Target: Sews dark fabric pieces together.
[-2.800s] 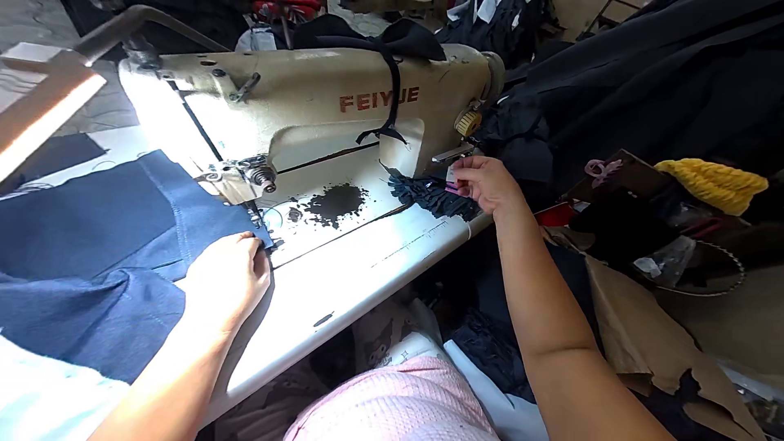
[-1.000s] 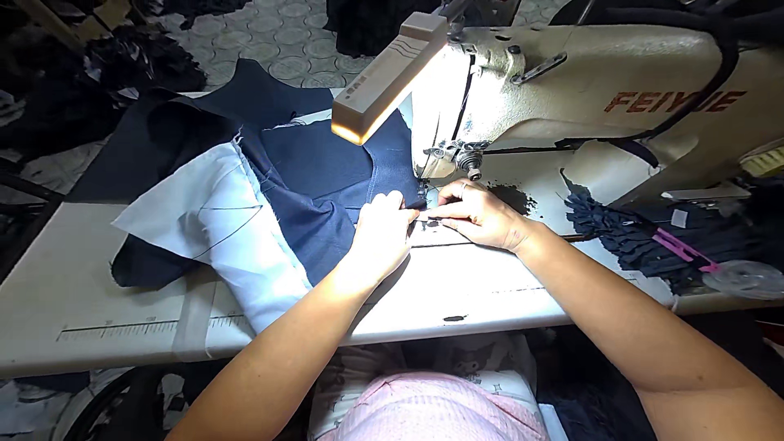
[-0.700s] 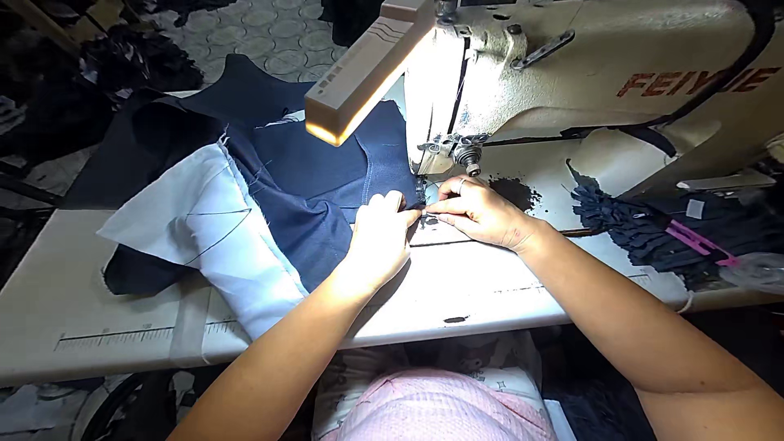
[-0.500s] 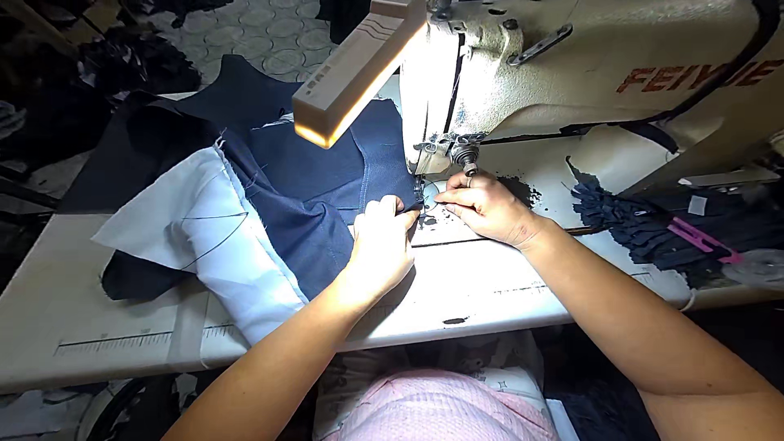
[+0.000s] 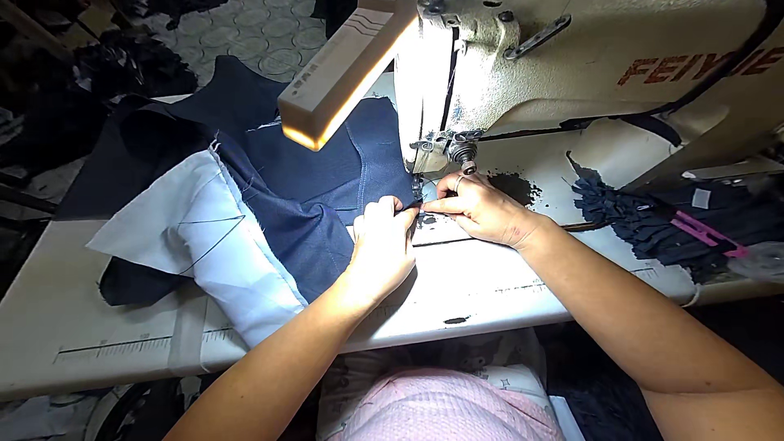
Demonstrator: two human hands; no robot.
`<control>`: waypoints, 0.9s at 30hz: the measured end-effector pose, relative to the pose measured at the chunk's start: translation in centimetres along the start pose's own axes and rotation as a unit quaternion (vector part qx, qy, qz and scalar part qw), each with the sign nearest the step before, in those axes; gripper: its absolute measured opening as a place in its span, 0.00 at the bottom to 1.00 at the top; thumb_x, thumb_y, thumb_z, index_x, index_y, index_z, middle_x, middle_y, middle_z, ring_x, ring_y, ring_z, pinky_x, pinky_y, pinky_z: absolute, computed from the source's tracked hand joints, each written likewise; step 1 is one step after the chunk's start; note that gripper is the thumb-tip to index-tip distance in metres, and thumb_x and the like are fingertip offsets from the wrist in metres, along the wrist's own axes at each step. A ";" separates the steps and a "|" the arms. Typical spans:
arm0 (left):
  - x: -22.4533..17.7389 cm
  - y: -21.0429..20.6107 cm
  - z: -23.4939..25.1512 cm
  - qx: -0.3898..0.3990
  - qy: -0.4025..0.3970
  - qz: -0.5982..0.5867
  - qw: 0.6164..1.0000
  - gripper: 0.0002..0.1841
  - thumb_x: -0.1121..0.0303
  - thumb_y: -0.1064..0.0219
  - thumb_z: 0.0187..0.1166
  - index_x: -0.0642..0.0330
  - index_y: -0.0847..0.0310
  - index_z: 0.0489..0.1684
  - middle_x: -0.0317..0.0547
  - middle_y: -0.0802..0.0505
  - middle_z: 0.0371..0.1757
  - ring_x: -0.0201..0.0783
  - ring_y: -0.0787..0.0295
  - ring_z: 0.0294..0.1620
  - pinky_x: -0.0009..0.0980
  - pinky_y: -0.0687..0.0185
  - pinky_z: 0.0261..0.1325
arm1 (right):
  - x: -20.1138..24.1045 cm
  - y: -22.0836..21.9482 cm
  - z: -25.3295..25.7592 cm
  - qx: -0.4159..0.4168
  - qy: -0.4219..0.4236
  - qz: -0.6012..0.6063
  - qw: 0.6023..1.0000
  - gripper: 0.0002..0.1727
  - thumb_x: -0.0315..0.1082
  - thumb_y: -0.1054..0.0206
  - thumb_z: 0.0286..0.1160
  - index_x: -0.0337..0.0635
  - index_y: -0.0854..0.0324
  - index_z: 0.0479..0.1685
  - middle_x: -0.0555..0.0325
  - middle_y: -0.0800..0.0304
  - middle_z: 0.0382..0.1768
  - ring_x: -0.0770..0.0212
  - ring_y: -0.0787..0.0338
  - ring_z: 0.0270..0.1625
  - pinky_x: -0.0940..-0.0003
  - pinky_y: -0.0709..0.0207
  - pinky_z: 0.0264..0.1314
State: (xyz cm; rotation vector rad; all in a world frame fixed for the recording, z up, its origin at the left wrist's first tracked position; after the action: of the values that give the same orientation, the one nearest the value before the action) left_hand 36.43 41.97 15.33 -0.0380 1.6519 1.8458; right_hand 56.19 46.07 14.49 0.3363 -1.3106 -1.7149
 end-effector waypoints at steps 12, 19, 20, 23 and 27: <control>0.5 0.0 0.5 -0.117 -0.138 -0.014 0.983 0.11 0.79 0.37 0.76 0.69 0.06 0.44 0.59 0.05 0.56 0.53 0.07 0.61 0.45 0.15 0.68 | -0.1 0.0 0.1 0.003 -0.007 0.009 1.000 0.23 0.25 0.44 0.74 0.50 0.06 0.59 0.45 0.11 0.51 0.43 0.15 0.60 0.44 0.26 0.66; 0.2 -0.5 0.5 -0.076 -0.159 0.029 0.984 0.10 0.81 0.35 0.72 0.69 0.06 0.41 0.58 0.04 0.51 0.54 0.07 0.61 0.46 0.14 0.67 | -0.1 0.0 0.1 0.006 -0.010 0.011 1.000 0.24 0.25 0.43 0.72 0.53 0.06 0.60 0.46 0.11 0.50 0.45 0.15 0.59 0.45 0.27 0.66; 0.3 -0.6 0.5 -0.077 -0.162 0.031 0.983 0.10 0.81 0.35 0.71 0.69 0.06 0.41 0.57 0.03 0.50 0.53 0.07 0.61 0.45 0.14 0.67 | -0.1 0.0 0.1 0.008 -0.012 0.011 1.000 0.24 0.25 0.42 0.72 0.53 0.06 0.60 0.47 0.11 0.51 0.45 0.15 0.60 0.45 0.27 0.67; 0.3 -0.7 0.6 -0.082 -0.170 0.030 0.982 0.10 0.80 0.35 0.72 0.69 0.06 0.41 0.57 0.03 0.50 0.54 0.06 0.61 0.46 0.14 0.67 | -0.2 -0.1 0.1 0.006 -0.009 0.014 1.000 0.24 0.25 0.43 0.73 0.52 0.06 0.59 0.46 0.11 0.50 0.45 0.15 0.59 0.45 0.27 0.66; 0.3 -0.8 0.6 -0.087 -0.178 0.029 0.980 0.10 0.81 0.35 0.72 0.69 0.06 0.41 0.57 0.03 0.49 0.55 0.06 0.61 0.46 0.14 0.66 | -0.4 -0.1 0.1 0.003 -0.010 0.019 1.000 0.23 0.26 0.43 0.73 0.52 0.06 0.59 0.46 0.12 0.50 0.44 0.15 0.60 0.44 0.27 0.66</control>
State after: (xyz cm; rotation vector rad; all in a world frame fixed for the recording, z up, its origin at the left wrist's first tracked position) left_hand 36.80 42.68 14.66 0.2554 1.2557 1.9053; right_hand 56.29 46.42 14.30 0.2972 -1.3295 -1.6866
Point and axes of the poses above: each hand's wrist, its own z-axis towards the middle knuckle, its own y-axis out of the back of the hand, x = y × z, the point moved 3 cm from there along z, towards the middle knuckle
